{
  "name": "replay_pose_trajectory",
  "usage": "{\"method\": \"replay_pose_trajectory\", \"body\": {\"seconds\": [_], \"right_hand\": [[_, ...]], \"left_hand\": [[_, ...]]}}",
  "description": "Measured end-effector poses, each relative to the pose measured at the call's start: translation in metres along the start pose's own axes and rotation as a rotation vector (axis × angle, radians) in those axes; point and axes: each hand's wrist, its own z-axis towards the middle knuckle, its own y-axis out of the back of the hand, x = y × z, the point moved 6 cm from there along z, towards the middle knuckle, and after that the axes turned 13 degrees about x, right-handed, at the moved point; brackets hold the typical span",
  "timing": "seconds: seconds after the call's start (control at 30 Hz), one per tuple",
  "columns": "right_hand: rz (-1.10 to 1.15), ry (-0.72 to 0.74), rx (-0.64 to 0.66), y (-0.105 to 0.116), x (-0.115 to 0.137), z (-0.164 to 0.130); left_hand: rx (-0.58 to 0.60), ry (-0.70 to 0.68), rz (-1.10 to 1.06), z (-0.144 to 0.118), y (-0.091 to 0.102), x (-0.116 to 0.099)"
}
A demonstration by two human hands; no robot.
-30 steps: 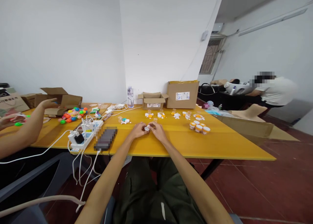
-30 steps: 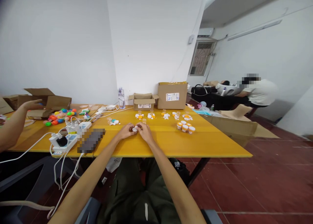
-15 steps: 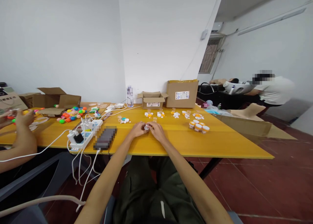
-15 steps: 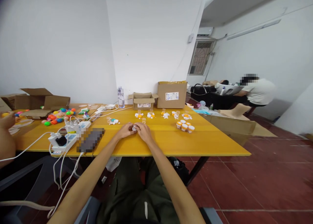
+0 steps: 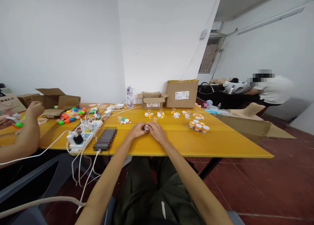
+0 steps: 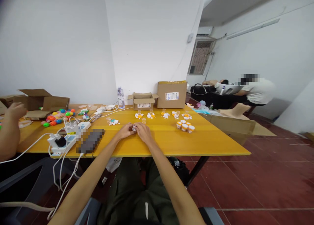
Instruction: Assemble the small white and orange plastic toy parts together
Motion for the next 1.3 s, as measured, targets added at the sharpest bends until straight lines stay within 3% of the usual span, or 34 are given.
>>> {"method": "replay_pose_trajectory", "body": {"seconds": [1.3], "right_hand": [[-0.073, 0.014, -0.003, -0.0043, -0.0025, 0.0043]], "left_hand": [[0.032, -0.043, -0.051, -0.0008, 0.0023, -0.0041]]}}
